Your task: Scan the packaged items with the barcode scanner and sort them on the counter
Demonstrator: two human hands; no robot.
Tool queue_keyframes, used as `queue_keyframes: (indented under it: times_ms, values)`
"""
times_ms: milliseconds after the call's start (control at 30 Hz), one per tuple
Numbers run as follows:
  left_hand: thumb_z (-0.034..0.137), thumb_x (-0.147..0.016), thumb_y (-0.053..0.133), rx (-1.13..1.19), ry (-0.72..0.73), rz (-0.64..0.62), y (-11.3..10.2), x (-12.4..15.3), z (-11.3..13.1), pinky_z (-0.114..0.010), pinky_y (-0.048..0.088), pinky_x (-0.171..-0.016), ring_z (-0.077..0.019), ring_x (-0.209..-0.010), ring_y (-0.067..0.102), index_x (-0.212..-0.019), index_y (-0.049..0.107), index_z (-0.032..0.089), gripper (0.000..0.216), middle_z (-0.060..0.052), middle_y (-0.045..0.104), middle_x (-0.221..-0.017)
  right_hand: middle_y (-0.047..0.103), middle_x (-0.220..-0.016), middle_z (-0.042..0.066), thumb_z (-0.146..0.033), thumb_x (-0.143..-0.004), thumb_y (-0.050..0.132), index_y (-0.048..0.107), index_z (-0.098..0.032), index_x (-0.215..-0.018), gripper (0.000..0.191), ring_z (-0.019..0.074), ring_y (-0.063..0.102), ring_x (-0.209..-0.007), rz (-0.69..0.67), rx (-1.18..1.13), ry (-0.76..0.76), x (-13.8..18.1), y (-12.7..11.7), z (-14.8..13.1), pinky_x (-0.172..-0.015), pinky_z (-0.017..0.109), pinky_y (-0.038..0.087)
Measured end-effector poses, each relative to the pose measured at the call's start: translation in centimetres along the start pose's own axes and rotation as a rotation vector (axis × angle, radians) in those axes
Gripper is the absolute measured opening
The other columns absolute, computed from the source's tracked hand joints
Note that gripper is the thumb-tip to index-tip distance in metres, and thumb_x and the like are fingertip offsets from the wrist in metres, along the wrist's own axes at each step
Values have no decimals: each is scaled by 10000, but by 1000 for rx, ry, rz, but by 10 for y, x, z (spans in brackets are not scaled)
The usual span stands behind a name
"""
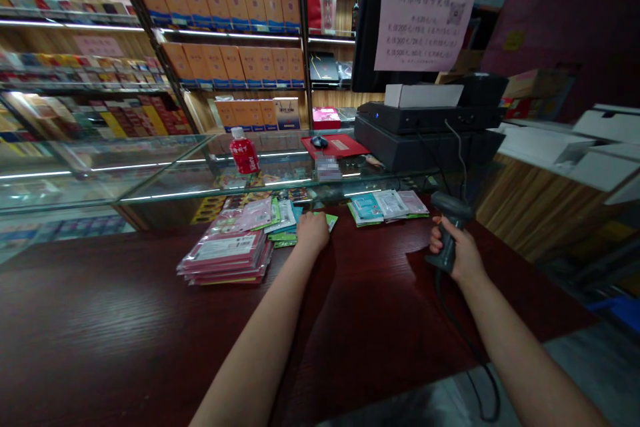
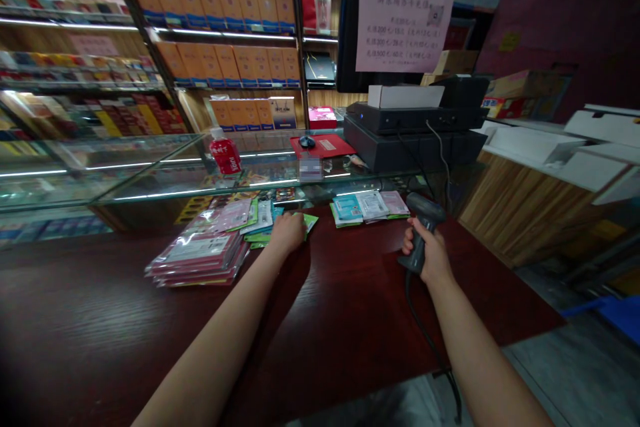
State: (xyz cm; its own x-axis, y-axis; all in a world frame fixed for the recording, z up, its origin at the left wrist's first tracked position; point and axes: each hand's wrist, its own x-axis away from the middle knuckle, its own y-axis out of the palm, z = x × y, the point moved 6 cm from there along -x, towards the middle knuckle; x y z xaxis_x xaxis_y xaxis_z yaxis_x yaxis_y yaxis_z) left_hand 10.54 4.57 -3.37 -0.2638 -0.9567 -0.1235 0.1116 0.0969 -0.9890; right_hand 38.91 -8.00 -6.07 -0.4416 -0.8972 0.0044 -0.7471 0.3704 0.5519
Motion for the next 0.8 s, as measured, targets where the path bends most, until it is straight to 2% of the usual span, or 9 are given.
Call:
queue_keyframes:
  times_ms: [133,367,500,633,700,800]
  values:
    - [276,-849,508,20,-16,0,2,1,0,-395,373,-912,-315,-1086,537,-1087,591,97,309,-209,606,-1106,522,-533,-54,-357,-611,810,620,-185,-809,324,72,432,-394,-3,11,9,0,0,1,-343,187,358]
    - [403,-751,677,44,-119,76,-8,8,1,-383,380,-918,-339,-1110,519,-1115,501,86,514,-214,568,-1122,517,-535,-53,-359,-638,796,627,-182,-825,308,69,424,-403,-24,-7,6,0,1,2,-353,181,355]
    - [375,-697,735,130,-124,82,-10,5,-1,-345,426,-858,-297,-1040,575,-1142,472,129,572,-179,537,-1160,504,-531,-58,-362,-633,797,625,-189,-810,301,67,413,-399,-25,-8,3,0,2,1,-348,179,344]
    - [206,-673,743,420,-92,120,-7,-5,-6,-303,449,-848,-227,-1015,601,-1147,483,179,541,-116,568,-1151,499,-542,-56,-359,-645,788,626,-194,-818,288,68,411,-405,-40,-20,1,1,3,0,-353,180,347]
    - [140,-653,735,651,-67,124,-2,-12,-8,-288,463,-843,-204,-994,609,-1112,513,176,511,-83,616,-1074,497,-551,-55,-359,-655,781,628,-199,-827,280,67,406,-407,-60,-30,14,2,5,-1,-354,179,347]
    - [78,-617,727,1030,-90,71,7,-18,-9,-280,501,-752,-176,-845,642,-1137,515,155,567,-50,655,-938,495,-559,-50,-356,-676,765,640,-196,-849,266,62,393,-400,-112,-28,45,6,11,-3,-348,173,337]
